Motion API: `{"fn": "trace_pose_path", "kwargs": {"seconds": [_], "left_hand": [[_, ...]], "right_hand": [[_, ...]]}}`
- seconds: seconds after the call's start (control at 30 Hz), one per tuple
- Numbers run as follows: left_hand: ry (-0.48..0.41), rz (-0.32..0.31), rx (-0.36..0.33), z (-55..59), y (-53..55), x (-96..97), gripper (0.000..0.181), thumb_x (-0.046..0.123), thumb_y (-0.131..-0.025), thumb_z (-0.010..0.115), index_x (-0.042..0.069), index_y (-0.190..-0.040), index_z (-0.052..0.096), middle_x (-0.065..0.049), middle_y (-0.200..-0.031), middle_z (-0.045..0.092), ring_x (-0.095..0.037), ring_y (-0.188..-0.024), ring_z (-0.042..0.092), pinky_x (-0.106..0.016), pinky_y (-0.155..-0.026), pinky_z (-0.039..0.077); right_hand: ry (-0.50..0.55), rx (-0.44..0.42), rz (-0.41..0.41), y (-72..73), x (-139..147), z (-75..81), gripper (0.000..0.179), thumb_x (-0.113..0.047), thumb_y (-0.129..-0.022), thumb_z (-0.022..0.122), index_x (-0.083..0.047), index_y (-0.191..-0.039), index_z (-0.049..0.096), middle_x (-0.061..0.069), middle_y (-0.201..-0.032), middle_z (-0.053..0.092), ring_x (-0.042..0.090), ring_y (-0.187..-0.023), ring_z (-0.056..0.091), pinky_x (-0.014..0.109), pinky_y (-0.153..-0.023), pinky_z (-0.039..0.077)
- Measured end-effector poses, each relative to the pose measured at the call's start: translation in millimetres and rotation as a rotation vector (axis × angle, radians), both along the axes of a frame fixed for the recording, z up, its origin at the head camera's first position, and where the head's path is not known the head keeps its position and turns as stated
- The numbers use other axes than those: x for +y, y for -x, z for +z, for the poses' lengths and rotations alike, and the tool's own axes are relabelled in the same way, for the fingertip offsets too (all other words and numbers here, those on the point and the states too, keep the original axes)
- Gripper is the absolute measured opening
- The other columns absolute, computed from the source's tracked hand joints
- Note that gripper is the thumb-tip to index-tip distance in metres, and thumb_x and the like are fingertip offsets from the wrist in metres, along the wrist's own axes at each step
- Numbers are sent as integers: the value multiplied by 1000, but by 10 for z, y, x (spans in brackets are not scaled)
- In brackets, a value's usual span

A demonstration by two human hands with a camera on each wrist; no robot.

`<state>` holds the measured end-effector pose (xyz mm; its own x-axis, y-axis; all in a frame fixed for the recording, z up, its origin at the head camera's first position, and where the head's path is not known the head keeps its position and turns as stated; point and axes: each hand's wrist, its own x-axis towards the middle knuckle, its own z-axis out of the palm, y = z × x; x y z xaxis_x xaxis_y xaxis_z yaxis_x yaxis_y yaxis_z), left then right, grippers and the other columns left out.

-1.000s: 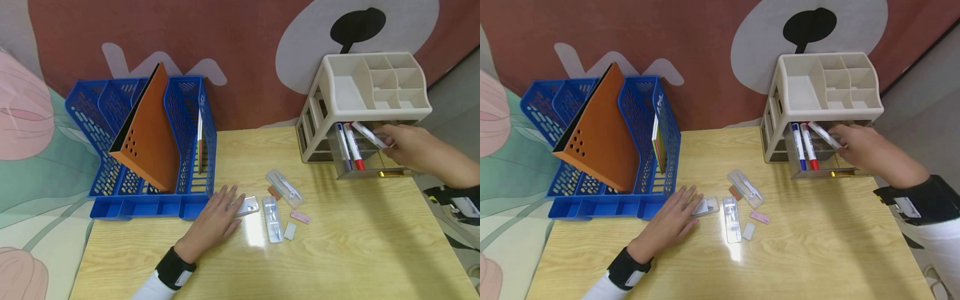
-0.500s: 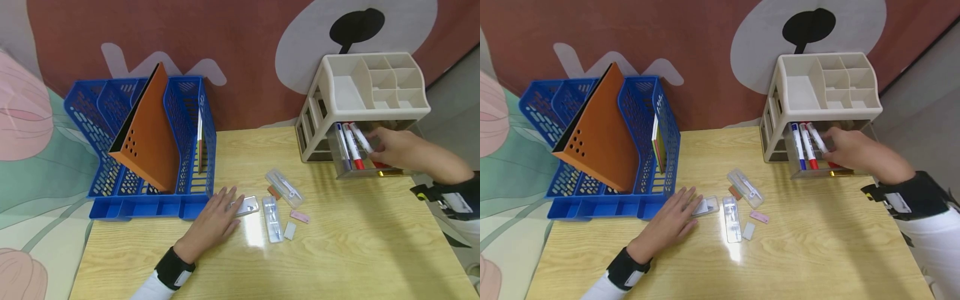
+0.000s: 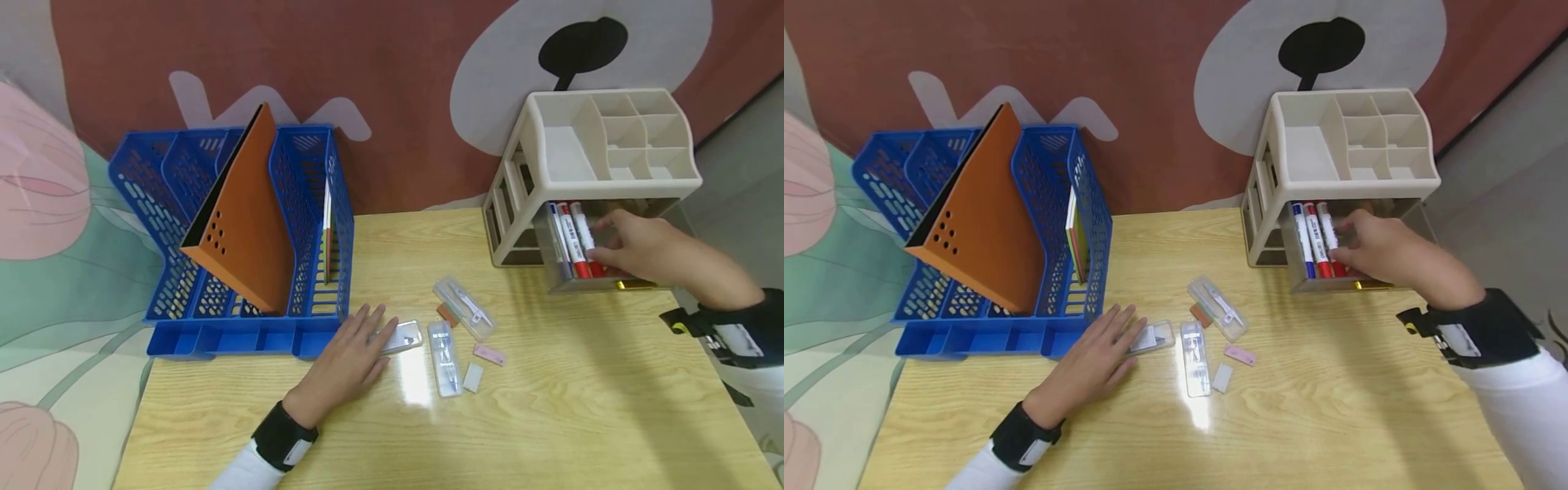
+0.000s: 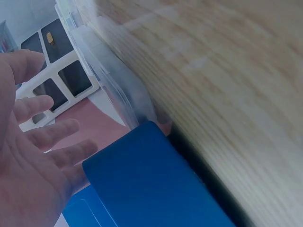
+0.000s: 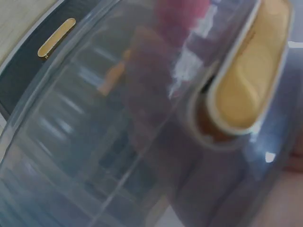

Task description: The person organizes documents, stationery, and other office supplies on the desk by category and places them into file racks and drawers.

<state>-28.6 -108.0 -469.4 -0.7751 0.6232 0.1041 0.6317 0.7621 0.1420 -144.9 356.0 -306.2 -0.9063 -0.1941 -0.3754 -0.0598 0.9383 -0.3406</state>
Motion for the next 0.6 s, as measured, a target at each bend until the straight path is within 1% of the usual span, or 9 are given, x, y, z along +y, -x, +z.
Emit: {"fn": "trace_pose_path", "kwargs": {"seconds": [0.07, 0.17, 0.27, 0.3, 0.33, 0.47, 0.5, 0.53, 0.6], "left_hand": [[1, -2, 2, -6, 2, -1, 63, 36, -102, 62, 15, -158, 43, -17, -164, 39, -43, -149, 40, -56, -119, 39], [3, -2, 10, -15, 8, 2, 63, 36, -102, 61, 15, -158, 43, -17, -164, 39, -42, -149, 40, -56, -119, 39], [-5, -4, 24, -16, 18, 8, 63, 36, -101, 62, 15, -158, 43, -17, -163, 40, -42, -149, 40, -57, -119, 39], [-7, -4, 33, -15, 21, 10, 63, 36, -101, 62, 15, -158, 43, -18, -163, 40, -42, -149, 40, -56, -119, 39], [-9, -5, 40, -14, 25, 11, 63, 36, -101, 62, 14, -158, 43, -18, -163, 40, -42, -149, 40, -56, -119, 39], [-31, -6, 64, -4, 41, 23, 65, 34, -100, 65, 13, -157, 44, -19, -163, 40, -43, -148, 41, -56, -119, 39], [-41, -5, 66, 0, 45, 27, 66, 34, -99, 66, 13, -157, 44, -19, -163, 40, -43, -148, 41, -56, -120, 39], [-48, -3, 67, 7, 51, 33, 66, 33, -99, 67, 12, -157, 44, -19, -163, 40, -43, -149, 40, -56, -120, 38], [-63, 2, 70, 29, 63, 46, 67, 32, -98, 68, 12, -157, 43, -19, -163, 39, -43, -149, 40, -55, -121, 36]], "right_hand": [[-4, 10, -8, -43, -17, 17, 61, -22, -101, 64, 16, -141, 38, 33, -103, 70, 29, -79, 71, 43, -61, 59], [-28, 48, -16, -124, -34, 50, 58, -23, -103, 60, 15, -142, 40, 39, -110, 67, 39, -83, 72, 48, -62, 60], [-75, 132, -21, -229, -36, 84, 53, -24, -104, 58, 13, -140, 44, 38, -112, 67, 46, -87, 71, 54, -64, 58], [-91, 177, -24, -269, -42, 94, 50, -23, -104, 57, 12, -138, 47, 37, -110, 69, 45, -86, 71, 55, -65, 57], [-104, 223, -33, -311, -50, 100, 47, -22, -103, 57, 12, -136, 49, 35, -106, 70, 43, -82, 70, 53, -64, 55], [-114, 455, -66, -501, -91, 112, 34, -13, -99, 59, 12, -122, 59, 32, -98, 71, 32, -67, 66, 40, -54, 46], [-105, 520, -74, -554, -96, 111, 32, -11, -98, 59, 12, -120, 61, 32, -100, 70, 33, -69, 65, 34, -55, 44], [-88, 588, -82, -608, -103, 102, 30, -10, -97, 60, 11, -118, 62, 32, -102, 70, 35, -73, 65, 34, -56, 42], [-44, 709, -113, -716, -120, 77, 28, -8, -96, 60, 10, -117, 65, 33, -109, 67, 42, -87, 64, 42, -64, 47]]}}
